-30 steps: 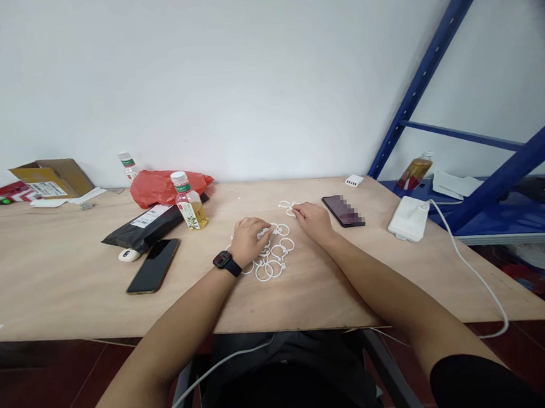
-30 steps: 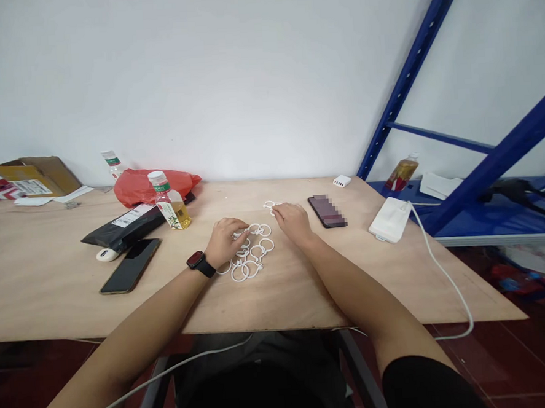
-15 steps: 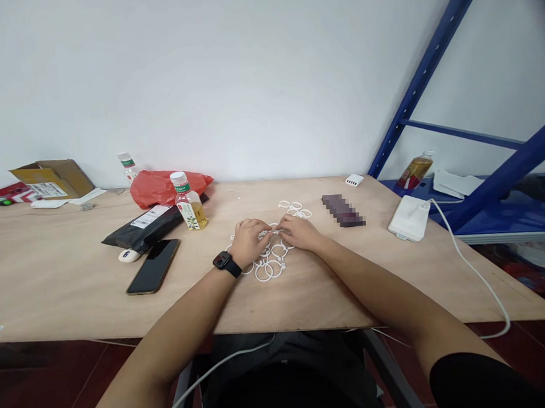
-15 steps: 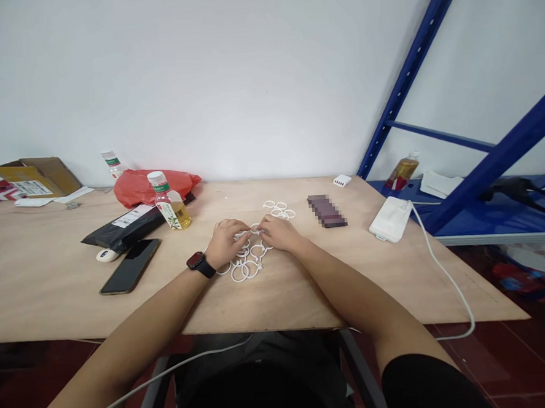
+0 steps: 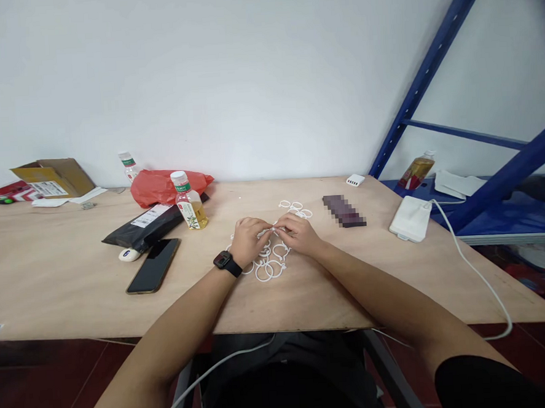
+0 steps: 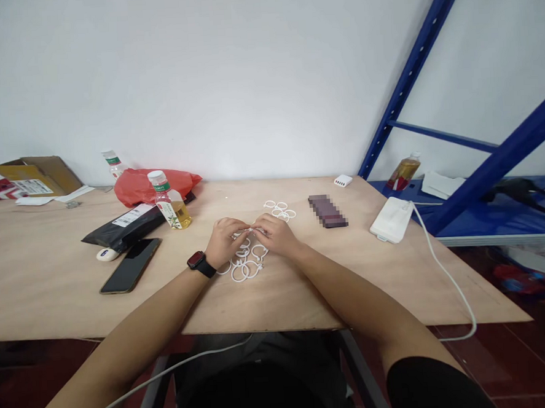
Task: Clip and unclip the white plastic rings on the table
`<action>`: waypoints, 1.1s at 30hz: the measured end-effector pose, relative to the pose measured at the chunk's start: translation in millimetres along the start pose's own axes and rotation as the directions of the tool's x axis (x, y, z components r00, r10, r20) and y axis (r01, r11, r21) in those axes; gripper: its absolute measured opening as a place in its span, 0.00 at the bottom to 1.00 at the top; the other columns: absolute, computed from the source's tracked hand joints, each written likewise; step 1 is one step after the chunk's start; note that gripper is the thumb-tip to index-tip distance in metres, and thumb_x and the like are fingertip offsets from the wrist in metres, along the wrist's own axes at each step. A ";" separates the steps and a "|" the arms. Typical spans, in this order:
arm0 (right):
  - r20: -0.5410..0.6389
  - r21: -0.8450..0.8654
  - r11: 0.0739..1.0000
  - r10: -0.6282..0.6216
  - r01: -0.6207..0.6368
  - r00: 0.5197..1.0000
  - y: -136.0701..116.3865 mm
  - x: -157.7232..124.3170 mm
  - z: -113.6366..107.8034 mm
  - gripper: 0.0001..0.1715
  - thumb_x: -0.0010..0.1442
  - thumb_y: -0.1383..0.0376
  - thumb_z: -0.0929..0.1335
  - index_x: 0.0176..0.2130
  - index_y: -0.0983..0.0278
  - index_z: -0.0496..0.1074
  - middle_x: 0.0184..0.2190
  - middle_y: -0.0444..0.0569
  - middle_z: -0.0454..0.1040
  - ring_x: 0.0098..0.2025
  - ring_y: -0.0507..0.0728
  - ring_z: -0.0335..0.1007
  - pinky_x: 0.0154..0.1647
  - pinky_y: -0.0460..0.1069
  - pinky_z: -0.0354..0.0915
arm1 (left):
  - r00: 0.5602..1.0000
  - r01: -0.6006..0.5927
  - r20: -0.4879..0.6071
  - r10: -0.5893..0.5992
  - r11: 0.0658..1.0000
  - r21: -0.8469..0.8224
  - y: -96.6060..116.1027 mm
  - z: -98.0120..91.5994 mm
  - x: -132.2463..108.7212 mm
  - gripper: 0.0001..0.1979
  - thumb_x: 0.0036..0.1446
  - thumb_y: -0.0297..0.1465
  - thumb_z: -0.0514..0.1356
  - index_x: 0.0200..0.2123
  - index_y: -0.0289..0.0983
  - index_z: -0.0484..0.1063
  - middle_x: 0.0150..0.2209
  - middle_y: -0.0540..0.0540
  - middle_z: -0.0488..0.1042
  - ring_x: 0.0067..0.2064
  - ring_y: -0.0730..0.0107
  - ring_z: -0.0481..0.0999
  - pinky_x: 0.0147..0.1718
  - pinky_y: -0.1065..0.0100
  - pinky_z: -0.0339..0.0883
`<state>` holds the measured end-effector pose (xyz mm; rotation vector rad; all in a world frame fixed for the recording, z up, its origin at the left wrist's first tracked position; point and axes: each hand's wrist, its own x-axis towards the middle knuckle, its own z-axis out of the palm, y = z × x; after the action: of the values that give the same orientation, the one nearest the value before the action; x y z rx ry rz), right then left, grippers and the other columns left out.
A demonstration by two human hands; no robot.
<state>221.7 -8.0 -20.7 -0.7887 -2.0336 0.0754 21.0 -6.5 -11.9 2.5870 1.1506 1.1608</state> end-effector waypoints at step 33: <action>-0.077 -0.254 0.954 0.142 -0.158 0.987 22.7 0.9 -4.8 0.11 0.65 0.64 0.64 0.41 0.61 0.76 0.37 0.48 0.79 0.40 0.56 0.75 0.43 0.49 0.67 | 0.998 0.050 -0.045 -0.050 0.999 0.011 5.9 2.0 0.2 0.09 0.64 0.36 0.57 0.40 0.42 0.77 0.41 0.47 0.79 0.47 0.64 0.74 0.50 0.58 0.59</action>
<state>236.5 9.3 -25.1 -1.0968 -1.9486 -0.1293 26.0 -10.2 -11.1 2.5380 1.2277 1.2108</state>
